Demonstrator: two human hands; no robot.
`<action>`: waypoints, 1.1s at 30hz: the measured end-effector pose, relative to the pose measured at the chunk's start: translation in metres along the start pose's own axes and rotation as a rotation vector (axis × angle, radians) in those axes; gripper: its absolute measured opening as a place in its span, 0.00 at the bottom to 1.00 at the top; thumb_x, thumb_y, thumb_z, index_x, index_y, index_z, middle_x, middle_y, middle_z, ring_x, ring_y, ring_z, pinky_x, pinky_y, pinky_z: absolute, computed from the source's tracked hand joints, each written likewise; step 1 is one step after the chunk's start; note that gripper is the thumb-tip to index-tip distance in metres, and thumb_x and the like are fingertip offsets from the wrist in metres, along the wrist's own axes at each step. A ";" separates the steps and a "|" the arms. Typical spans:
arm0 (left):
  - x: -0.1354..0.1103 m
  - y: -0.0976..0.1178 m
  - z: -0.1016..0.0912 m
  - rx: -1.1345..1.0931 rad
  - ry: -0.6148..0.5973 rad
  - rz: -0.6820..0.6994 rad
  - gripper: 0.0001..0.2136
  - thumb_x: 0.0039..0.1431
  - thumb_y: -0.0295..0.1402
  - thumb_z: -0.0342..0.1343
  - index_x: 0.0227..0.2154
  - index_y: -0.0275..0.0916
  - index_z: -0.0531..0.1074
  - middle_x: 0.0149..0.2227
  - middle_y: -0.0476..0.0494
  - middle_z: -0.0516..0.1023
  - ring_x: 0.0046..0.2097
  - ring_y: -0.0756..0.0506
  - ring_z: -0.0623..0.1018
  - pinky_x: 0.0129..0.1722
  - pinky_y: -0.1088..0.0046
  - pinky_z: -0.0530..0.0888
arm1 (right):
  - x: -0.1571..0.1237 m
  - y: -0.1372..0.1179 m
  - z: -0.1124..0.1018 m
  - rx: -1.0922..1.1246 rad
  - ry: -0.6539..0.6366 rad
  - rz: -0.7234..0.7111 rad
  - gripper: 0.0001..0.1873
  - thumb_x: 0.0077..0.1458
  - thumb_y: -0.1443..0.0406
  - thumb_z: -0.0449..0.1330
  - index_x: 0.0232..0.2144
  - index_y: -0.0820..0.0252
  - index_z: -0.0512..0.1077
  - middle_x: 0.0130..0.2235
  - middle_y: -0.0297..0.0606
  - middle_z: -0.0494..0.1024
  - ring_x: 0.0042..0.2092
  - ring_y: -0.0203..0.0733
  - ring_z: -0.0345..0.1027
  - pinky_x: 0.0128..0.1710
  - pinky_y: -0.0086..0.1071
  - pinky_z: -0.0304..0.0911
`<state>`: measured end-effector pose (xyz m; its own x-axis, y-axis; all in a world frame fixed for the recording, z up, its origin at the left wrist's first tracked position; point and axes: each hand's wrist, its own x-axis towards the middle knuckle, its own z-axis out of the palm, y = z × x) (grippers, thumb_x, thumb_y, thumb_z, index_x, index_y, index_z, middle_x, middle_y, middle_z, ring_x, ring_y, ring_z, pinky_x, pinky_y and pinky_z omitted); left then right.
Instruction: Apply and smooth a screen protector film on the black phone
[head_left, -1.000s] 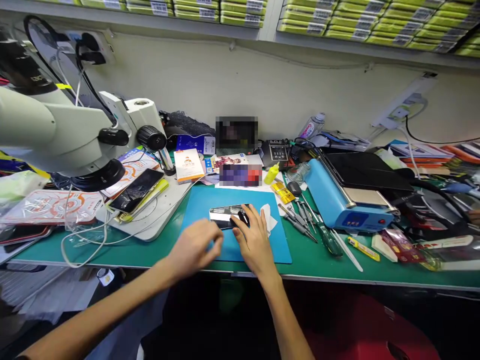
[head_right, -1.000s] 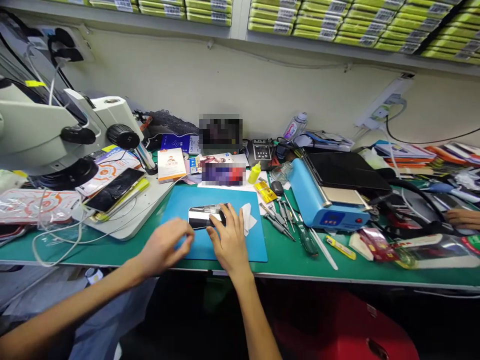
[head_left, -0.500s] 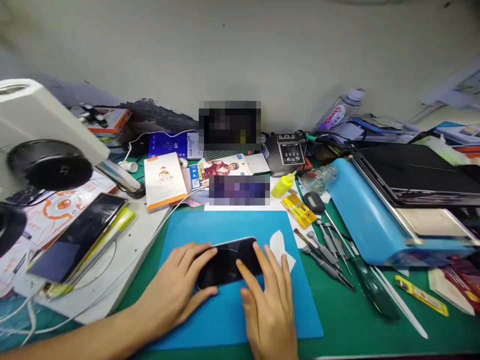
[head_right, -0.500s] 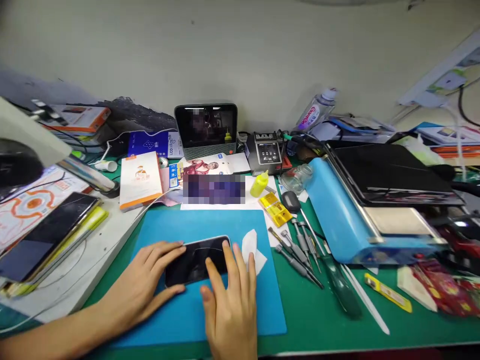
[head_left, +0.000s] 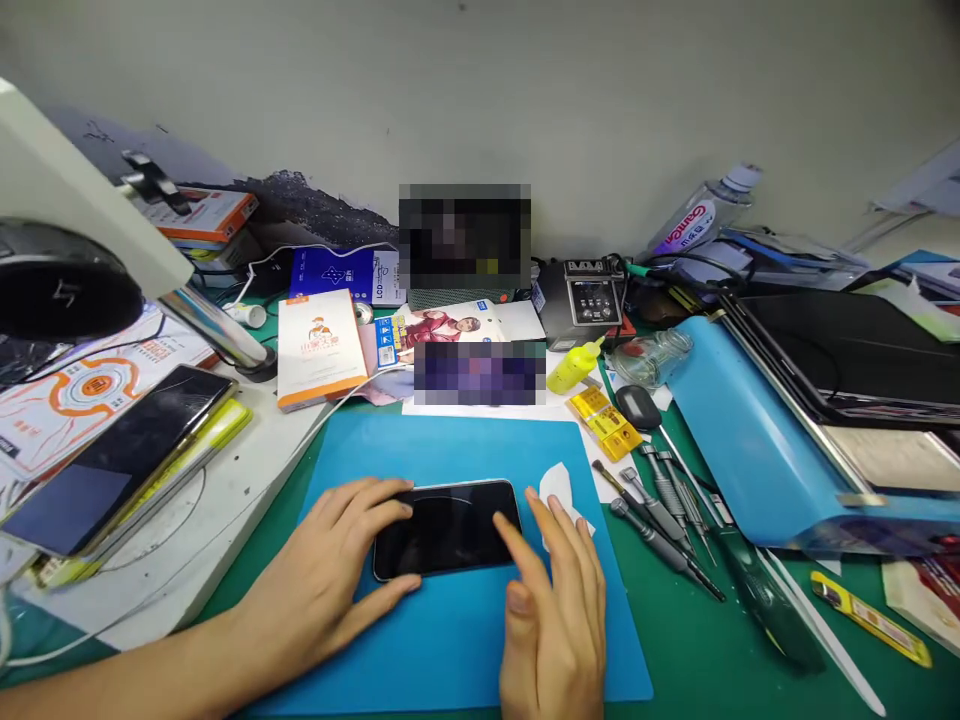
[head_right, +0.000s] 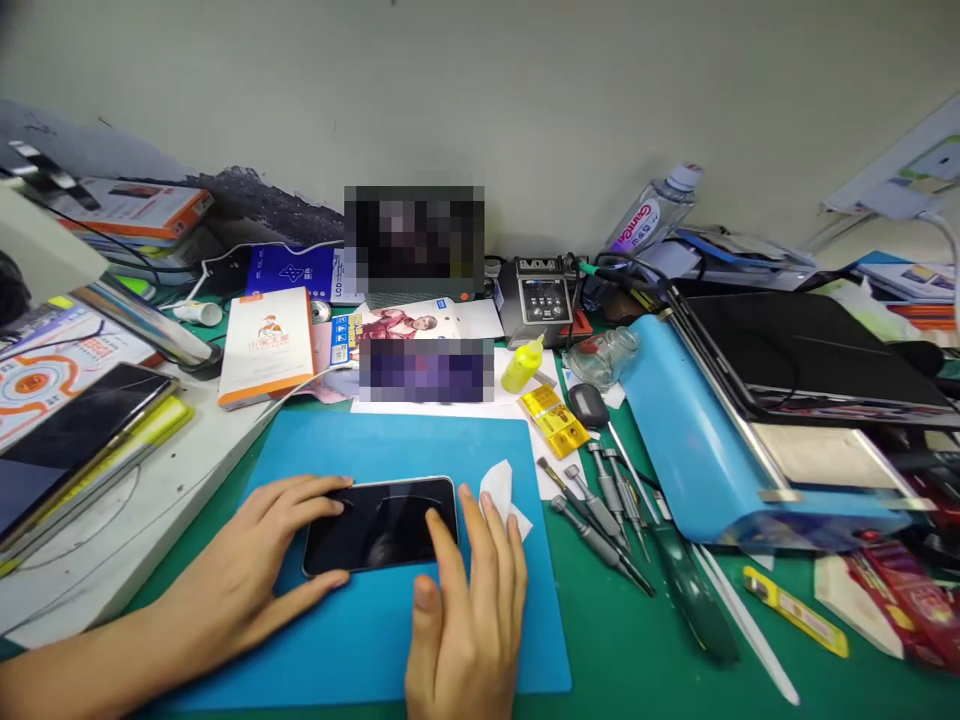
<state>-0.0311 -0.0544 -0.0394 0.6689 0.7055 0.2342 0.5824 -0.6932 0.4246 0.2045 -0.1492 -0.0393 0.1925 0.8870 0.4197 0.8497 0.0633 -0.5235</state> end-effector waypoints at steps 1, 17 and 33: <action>0.000 -0.001 0.000 -0.001 0.005 0.007 0.24 0.67 0.44 0.60 0.61 0.45 0.63 0.64 0.37 0.72 0.63 0.35 0.73 0.59 0.50 0.74 | 0.000 -0.001 0.000 0.026 0.039 0.013 0.26 0.74 0.59 0.43 0.69 0.44 0.64 0.69 0.40 0.66 0.70 0.64 0.57 0.67 0.70 0.53; 0.007 0.013 -0.011 -0.028 0.038 -0.023 0.28 0.64 0.48 0.61 0.61 0.41 0.66 0.60 0.36 0.75 0.61 0.36 0.73 0.62 0.53 0.71 | 0.005 0.003 0.006 0.308 0.185 0.070 0.28 0.69 0.68 0.43 0.68 0.57 0.63 0.65 0.51 0.70 0.69 0.54 0.59 0.68 0.56 0.57; 0.005 0.028 -0.012 0.168 0.007 -0.118 0.37 0.62 0.58 0.56 0.66 0.39 0.62 0.62 0.33 0.69 0.63 0.32 0.68 0.65 0.49 0.62 | 0.009 0.070 -0.045 0.131 0.030 -0.250 0.22 0.68 0.60 0.53 0.59 0.62 0.74 0.61 0.51 0.76 0.64 0.57 0.65 0.66 0.52 0.60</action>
<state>-0.0174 -0.0683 -0.0159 0.5880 0.7842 0.1981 0.7263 -0.6197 0.2975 0.2876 -0.1575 -0.0390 0.0012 0.8223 0.5690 0.8023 0.3388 -0.4914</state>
